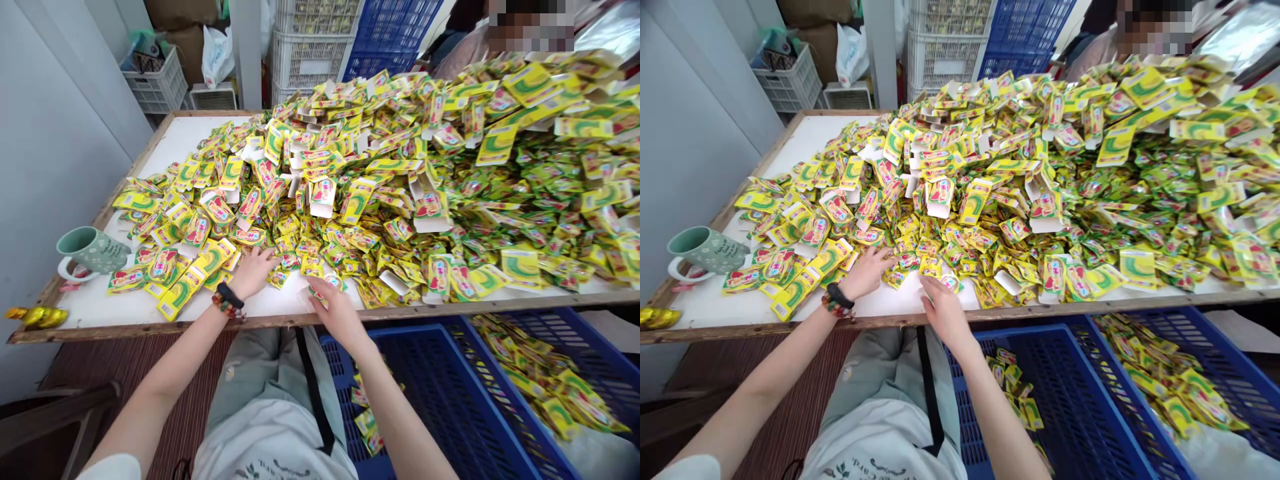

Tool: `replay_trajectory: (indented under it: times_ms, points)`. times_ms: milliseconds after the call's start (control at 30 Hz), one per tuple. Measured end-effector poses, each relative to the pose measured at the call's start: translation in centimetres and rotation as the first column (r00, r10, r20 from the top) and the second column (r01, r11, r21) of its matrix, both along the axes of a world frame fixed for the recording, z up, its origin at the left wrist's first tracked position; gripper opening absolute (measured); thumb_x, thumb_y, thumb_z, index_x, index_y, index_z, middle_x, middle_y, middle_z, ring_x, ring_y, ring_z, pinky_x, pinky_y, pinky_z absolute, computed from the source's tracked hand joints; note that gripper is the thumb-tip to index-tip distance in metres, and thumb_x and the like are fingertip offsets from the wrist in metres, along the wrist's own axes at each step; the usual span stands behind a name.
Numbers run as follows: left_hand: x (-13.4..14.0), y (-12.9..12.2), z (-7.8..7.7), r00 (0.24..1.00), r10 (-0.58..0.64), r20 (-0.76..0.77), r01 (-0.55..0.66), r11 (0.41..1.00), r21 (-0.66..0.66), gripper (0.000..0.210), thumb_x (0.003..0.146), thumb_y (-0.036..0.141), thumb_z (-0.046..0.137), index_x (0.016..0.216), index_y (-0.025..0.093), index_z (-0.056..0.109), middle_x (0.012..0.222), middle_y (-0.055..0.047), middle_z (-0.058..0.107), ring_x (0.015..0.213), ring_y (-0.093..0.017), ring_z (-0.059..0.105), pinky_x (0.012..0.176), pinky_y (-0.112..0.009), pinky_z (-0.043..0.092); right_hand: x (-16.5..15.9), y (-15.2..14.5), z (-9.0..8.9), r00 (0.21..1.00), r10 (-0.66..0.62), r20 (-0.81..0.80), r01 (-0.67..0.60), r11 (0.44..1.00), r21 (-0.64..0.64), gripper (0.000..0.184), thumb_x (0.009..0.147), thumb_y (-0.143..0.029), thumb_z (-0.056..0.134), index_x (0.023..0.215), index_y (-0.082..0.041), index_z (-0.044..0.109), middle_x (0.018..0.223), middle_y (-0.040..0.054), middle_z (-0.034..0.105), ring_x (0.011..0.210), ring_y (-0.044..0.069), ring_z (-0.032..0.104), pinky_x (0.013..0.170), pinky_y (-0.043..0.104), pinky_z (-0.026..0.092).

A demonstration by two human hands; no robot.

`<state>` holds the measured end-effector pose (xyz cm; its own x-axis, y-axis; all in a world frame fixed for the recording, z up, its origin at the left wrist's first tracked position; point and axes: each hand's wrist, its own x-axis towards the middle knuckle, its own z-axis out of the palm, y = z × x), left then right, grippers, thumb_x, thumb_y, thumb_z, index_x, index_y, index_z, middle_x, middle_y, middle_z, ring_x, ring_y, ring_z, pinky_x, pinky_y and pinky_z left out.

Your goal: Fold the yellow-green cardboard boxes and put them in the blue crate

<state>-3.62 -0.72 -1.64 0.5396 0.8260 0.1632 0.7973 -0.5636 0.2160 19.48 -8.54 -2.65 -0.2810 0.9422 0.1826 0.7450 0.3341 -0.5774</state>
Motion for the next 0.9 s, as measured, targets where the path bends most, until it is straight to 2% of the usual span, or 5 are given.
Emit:
replay_trajectory:
  times_ms: [233, 400, 600, 733, 900]
  points:
    - [-0.7, 2.0, -0.1, 0.998, -0.02, 0.064, 0.022, 0.999, -0.027, 0.028, 0.083, 0.01, 0.049, 0.1, 0.02, 0.069, 0.094, -0.008, 0.063, 0.095, -0.025, 0.057, 0.083, -0.04, 0.048, -5.8, 9.5, -0.6, 0.999, 0.022, -0.027, -0.023, 1.0, -0.007, 0.032, 0.083, -0.004, 0.044, 0.103, -0.012, 0.068, 0.097, 0.0166, 0.072, 0.1, 0.027, 0.064, 0.1, 0.046, 0.039]
    - [-1.6, 0.3, 0.3, 0.782, 0.23, 0.579, -0.071, 0.956, -0.285, 0.026, 0.086, 0.025, 0.053, 0.111, 0.018, 0.059, 0.104, -0.008, 0.062, 0.087, -0.019, 0.062, 0.073, -0.034, 0.055, -3.1, 6.8, 0.8, 0.981, 0.033, -0.189, -0.038, 0.999, -0.022, 0.032, 0.094, -0.022, 0.037, 0.11, -0.016, 0.064, 0.102, 0.0103, 0.07, 0.091, 0.02, 0.065, 0.081, 0.032, 0.049]
    - [0.9, -2.2, 1.6, 0.518, 0.481, 0.707, 0.268, 0.694, -0.668, 0.048, 0.076, 0.046, 0.068, 0.112, 0.016, 0.058, 0.099, -0.006, 0.064, 0.069, -0.012, 0.061, 0.055, -0.026, 0.056, -2.9, 3.4, 1.8, 0.826, -0.003, -0.564, -0.053, 0.995, -0.082, 0.023, 0.088, -0.031, 0.053, 0.105, -0.022, 0.066, 0.085, 0.0031, 0.067, 0.075, 0.017, 0.061, 0.069, 0.029, 0.048]
    - [2.8, -3.0, 1.7, 0.513, 0.452, 0.73, 0.323, 0.686, -0.652, 0.044, 0.076, 0.038, 0.068, 0.114, 0.016, 0.06, 0.102, -0.006, 0.063, 0.069, -0.011, 0.06, 0.056, -0.022, 0.054, -2.5, 2.8, 1.2, 0.783, -0.136, -0.607, 0.054, 0.987, -0.152, 0.034, 0.079, -0.035, 0.066, 0.111, -0.022, 0.065, 0.085, 0.003, 0.066, 0.074, 0.018, 0.059, 0.067, 0.03, 0.049]
    - [5.8, -2.5, 0.8, 0.621, 0.221, 0.752, 0.454, 0.681, -0.575, 0.042, 0.084, 0.02, 0.055, 0.126, 0.021, 0.049, 0.092, -0.004, 0.063, 0.071, -0.014, 0.063, 0.062, -0.027, 0.055, 1.1, 0.3, 1.2, 0.566, -0.317, -0.761, -0.01, 0.921, -0.39, 0.03, 0.07, -0.039, 0.074, 0.094, -0.022, 0.067, 0.075, 0.0005, 0.069, 0.063, 0.016, 0.062, 0.058, 0.028, 0.052]
